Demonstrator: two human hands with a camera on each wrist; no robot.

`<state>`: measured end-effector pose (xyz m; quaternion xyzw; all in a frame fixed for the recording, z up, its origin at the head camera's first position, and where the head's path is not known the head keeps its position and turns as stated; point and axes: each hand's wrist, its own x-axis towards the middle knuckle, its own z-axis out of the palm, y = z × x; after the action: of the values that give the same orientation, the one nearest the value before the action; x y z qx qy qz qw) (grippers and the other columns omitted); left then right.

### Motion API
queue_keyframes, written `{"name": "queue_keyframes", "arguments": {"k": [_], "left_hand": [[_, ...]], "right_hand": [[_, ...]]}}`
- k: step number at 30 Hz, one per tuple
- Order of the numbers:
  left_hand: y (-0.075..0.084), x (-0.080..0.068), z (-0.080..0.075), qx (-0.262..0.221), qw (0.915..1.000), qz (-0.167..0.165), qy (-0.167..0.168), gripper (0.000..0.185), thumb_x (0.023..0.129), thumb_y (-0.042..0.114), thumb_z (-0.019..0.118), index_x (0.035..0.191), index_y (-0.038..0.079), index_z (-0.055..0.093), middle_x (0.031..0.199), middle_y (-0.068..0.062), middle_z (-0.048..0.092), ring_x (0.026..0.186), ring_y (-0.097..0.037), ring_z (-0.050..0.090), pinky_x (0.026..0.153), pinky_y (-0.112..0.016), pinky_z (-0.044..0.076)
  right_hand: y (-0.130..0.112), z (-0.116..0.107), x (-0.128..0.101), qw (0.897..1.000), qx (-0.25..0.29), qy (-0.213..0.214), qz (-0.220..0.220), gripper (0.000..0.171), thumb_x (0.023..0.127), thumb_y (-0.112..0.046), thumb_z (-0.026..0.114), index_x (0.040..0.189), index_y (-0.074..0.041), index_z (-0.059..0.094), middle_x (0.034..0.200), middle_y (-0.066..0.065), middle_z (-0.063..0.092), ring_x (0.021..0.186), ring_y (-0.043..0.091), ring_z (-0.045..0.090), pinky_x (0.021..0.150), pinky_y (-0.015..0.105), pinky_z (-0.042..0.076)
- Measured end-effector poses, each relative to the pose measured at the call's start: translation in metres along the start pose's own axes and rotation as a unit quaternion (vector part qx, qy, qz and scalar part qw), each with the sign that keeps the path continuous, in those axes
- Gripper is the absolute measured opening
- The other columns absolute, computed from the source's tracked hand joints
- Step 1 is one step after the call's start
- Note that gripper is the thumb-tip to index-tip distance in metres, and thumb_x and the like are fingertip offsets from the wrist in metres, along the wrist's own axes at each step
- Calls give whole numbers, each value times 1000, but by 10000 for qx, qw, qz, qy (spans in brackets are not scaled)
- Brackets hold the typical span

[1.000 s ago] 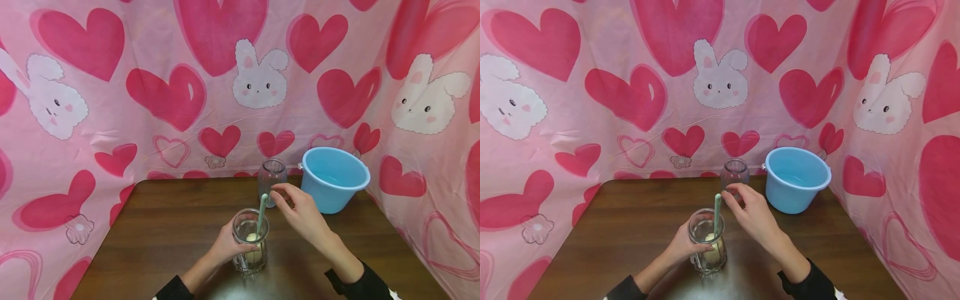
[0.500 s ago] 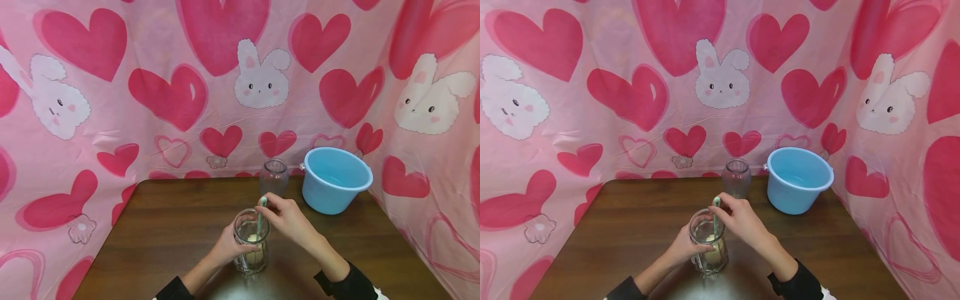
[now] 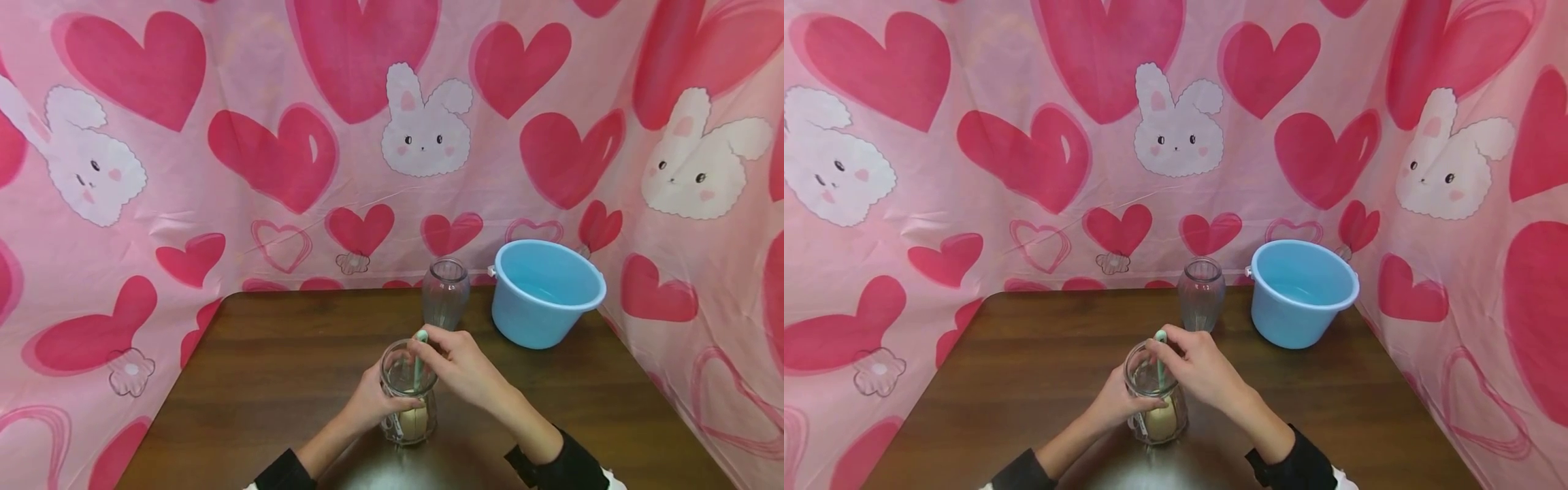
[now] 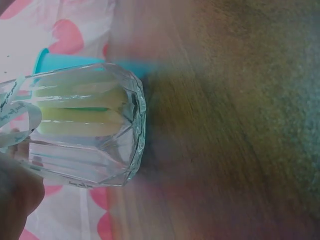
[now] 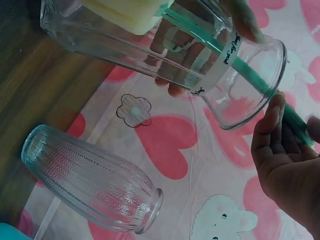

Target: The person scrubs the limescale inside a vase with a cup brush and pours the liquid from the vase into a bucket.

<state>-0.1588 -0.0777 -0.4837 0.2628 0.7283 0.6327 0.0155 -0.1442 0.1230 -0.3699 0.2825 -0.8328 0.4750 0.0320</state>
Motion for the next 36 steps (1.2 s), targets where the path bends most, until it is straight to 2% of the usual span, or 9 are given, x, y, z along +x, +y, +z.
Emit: {"name": "queue_keyframes", "arguments": {"k": [5, 7, 11, 14, 17, 23, 30, 32, 36], "left_hand": [[1, 1, 0, -27, 10000, -31, 4, 72, 76, 13, 93, 137, 11, 57, 132, -6, 66, 115, -38, 65, 100, -58, 51], [1, 1, 1, -53, 10000, -58, 4, 72, 75, 13, 93, 137, 11, 57, 132, -5, 66, 115, -37, 65, 100, -53, 52], [-1, 0, 0, -24, 10000, 55, -40, 71, 76, 13, 93, 137, 10, 57, 131, -5, 66, 115, -27, 64, 99, -36, 52], [-2, 1, 0, -62, 9998, 150, -97, 72, 76, 12, 92, 138, 7, 56, 132, -6, 66, 116, -18, 63, 99, -29, 51], [-3, 2, 0, -133, 9996, 198, -131, 72, 77, 10, 92, 139, 6, 56, 132, -8, 66, 117, -15, 63, 100, -28, 50], [-5, 3, 0, 35, 9998, 166, -70, 72, 75, 13, 94, 137, 9, 58, 131, -7, 66, 116, -16, 63, 100, -31, 51], [-5, 2, -1, 478, 9986, 179, 98, 74, 71, 19, 98, 135, 18, 60, 128, 2, 71, 114, -31, 68, 99, -47, 54], [-5, 2, -1, 518, 9985, 167, 106, 73, 71, 20, 98, 134, 18, 61, 126, 2, 72, 113, -29, 69, 98, -44, 54], [-4, 3, -1, 477, 9987, 160, 81, 72, 71, 20, 98, 133, 16, 61, 125, 1, 72, 110, -17, 68, 96, -32, 53]], "right_hand": [[-6, -2, 0, 9997, 96, 207, -103, 23, 107, -28, 60, 92, -15, 73, 78, -4, 69, 66, 13, 60, 57, 28, 52], [-9, -5, 1, 9989, 196, 325, -265, 20, 105, -24, 63, 91, -14, 74, 75, -2, 68, 63, 12, 58, 54, 27, 49], [-20, -13, 3, 9944, 519, 557, -731, 10, 100, -12, 70, 94, -14, 78, 81, 1, 71, 69, 12, 60, 59, 27, 52], [-29, -21, 4, 9903, 375, 788, -1081, 11, 95, -8, 74, 93, -17, 80, 84, -4, 68, 73, 13, 59, 61, 26, 50], [-35, -26, 5, 9866, 8, 1002, -1291, 13, 94, -9, 76, 91, -21, 79, 81, -10, 64, 69, 11, 53, 57, 24, 45], [-26, -20, 8, 9871, -107, 964, -1275, 17, 98, -11, 72, 83, -20, 74, 72, -10, 61, 61, 8, 50, 53, 24, 44], [-8, -10, 4, 9949, -422, 285, -875, 19, 99, -15, 70, 81, -22, 73, 62, -17, 49, 56, 3, 44, 48, 21, 39], [-9, -12, 4, 9942, -413, 332, -931, 19, 99, -15, 70, 82, -22, 74, 62, -17, 50, 56, 2, 45, 48, 21, 40], [-22, -21, 7, 9871, -313, 824, -1336, 19, 98, -13, 72, 82, -21, 74, 65, -13, 56, 57, 5, 47, 49, 22, 41]]}}
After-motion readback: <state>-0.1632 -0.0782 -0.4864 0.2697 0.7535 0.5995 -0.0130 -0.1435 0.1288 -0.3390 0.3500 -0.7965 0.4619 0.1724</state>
